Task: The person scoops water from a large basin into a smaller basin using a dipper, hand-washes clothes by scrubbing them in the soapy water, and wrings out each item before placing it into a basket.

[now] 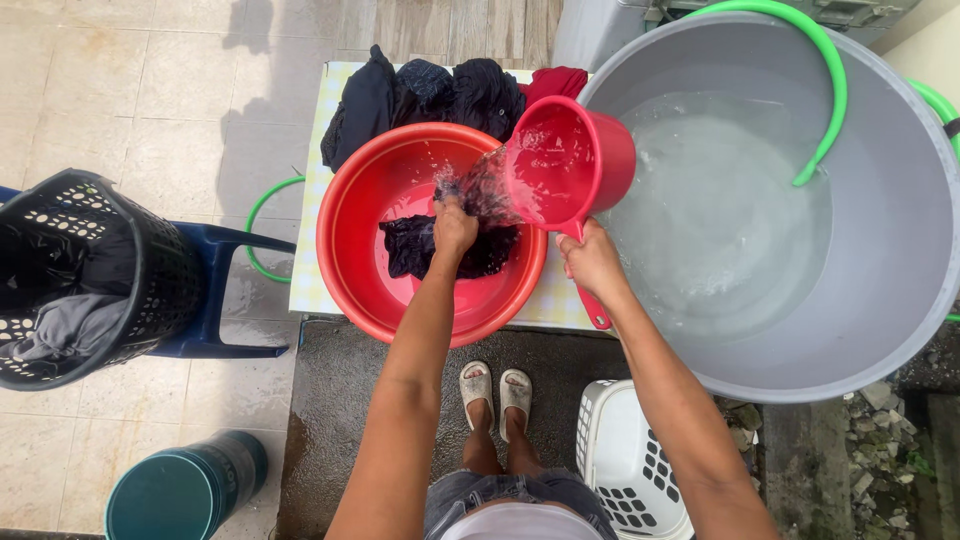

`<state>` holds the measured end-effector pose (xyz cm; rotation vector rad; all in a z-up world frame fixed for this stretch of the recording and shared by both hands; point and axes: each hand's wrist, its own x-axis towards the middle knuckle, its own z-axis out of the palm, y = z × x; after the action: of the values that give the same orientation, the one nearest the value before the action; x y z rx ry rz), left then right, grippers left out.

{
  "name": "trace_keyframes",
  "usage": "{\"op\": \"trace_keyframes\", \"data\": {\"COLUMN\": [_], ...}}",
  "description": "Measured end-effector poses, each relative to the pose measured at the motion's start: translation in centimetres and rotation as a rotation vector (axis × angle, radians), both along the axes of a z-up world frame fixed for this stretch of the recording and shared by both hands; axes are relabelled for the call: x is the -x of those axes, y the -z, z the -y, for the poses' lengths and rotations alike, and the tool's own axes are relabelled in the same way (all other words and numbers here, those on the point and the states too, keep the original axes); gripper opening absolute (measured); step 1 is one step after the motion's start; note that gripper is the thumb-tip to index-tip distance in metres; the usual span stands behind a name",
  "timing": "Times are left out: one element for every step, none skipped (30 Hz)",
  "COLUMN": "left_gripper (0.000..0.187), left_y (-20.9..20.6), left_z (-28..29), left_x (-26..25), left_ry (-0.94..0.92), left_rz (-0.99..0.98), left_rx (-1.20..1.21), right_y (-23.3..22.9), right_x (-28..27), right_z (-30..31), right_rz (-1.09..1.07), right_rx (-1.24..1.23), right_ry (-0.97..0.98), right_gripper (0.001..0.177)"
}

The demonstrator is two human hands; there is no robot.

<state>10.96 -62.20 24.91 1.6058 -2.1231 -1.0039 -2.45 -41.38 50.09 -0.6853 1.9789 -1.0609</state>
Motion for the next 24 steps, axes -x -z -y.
{"op": "trace_keyframes", "data": {"left_gripper": [0.060, 0.060, 0.049, 0.043, 0.043, 0.042, 0.041, 0.041, 0.038, 0.035, 0.034, 0.034, 0.034, 0.036, 0.039, 0.039, 0.026, 0.018, 0.018, 0.019, 0.020, 0.017, 0.014, 0.021], "left_y": [0.3, 0.9, 1.6, 2.0, 2.3, 2.4, 2.0, 0.8, -1.1, -3.5, -6.4, -9.5, -12.5, -15.3, -17.7, -19.6, -20.9, -21.7, -22.0, -21.8, -21.2, -20.2, -19.0, -17.8], "left_z": [0.3, 0.1, 0.2, 0.7, 1.0, 0.9, 0.5, 0.4, 0.2, -0.3, -0.8, -1.2, -1.3, -1.3, -1.1, -1.1, -1.1, -1.2, -1.4, -1.9, -2.6, -3.7, -5.0, -6.4], "left_x": [-0.4, -1.2, -1.9, -2.0, -2.2, -2.9, -3.4, -3.6, -3.7, -3.9, -4.2, -4.6, -4.9, -5.1, -5.3, -5.4, -5.6, -5.7, -6.0, -6.2, -6.3, -6.1, -5.6, -5.5], "left_ry": [0.051, 0.049, -0.036, -0.119, -0.123, -0.174, -0.224, -0.229, -0.230, -0.235, -0.240, -0.245, -0.249, -0.255, -0.255, -0.260, -0.217, -0.171, -0.174, -0.134, -0.093, -0.024, 0.045, 0.232], "left_rz": [0.052, 0.059, -0.023, -0.111, -0.111, -0.085, -0.056, -0.053, -0.039, -0.031, -0.019, -0.008, -0.012, -0.020, -0.041, -0.039, -0.163, -0.287, -0.285, -0.421, -0.556, -0.545, -0.532, -0.353], "left_rx": [-0.038, -0.046, -0.152, -0.254, -0.258, -0.202, -0.144, -0.144, -0.132, -0.123, -0.114, -0.108, -0.094, -0.072, -0.044, -0.041, 0.136, 0.313, 0.314, 0.286, 0.256, 0.303, 0.350, 0.495], "right_y": [0.6, 1.5, 2.4, 2.9, 3.3, 3.6, 3.8, 3.8, 3.8, 3.8, 3.7, 3.7, 3.7, 3.8, 3.8, 3.9, 4.1, 4.1, 4.1, 4.0, 3.8, 3.4, 3.1, 2.8], "right_x": [-0.4, -1.0, -1.6, -1.6, -1.8, -2.4, -3.0, -3.4, -3.8, -4.2, -4.5, -4.8, -5.0, -5.0, -4.9, -4.9, -4.9, -4.8, -4.8, -4.6, -4.4, -4.2, -4.0, -3.8], "right_z": [0.2, 0.1, 0.1, 0.1, 0.2, 0.3, 0.4, 0.5, 0.7, 0.7, 0.8, 0.9, 0.9, 1.0, 1.1, 1.2, 1.5, 1.7, 1.9, 2.1, 2.3, 2.4, 2.5, 2.4], "right_rz": [-0.146, -0.138, -0.326, -0.521, -0.521, -0.507, -0.494, -0.491, -0.554, -0.617, -0.615, -0.653, -0.692, -0.690, -0.732, -0.774, -0.772, -0.805, -0.838, -0.839, -0.833, -0.827, -0.829, -0.806], "right_rx": [-0.117, -0.125, -0.036, 0.059, 0.056, -0.048, -0.152, -0.151, -0.146, -0.141, -0.141, -0.181, -0.221, -0.218, -0.181, -0.141, -0.136, -0.130, -0.124, -0.120, -0.128, -0.137, -0.134, -0.131], "right_ry": [-0.022, -0.025, -0.079, -0.136, -0.140, -0.165, -0.189, -0.194, -0.247, -0.300, -0.304, -0.323, -0.342, -0.348, -0.356, -0.361, -0.364, -0.361, -0.357, -0.357, -0.337, -0.317, -0.316, -0.308], "right_gripper": [0.031, 0.031, 0.034, 0.037, 0.037, 0.039, 0.042, 0.042, 0.037, 0.031, 0.031, 0.030, 0.028, 0.028, 0.023, 0.017, 0.017, 0.017, 0.018, 0.018, 0.019, 0.020, 0.020, 0.023]}}
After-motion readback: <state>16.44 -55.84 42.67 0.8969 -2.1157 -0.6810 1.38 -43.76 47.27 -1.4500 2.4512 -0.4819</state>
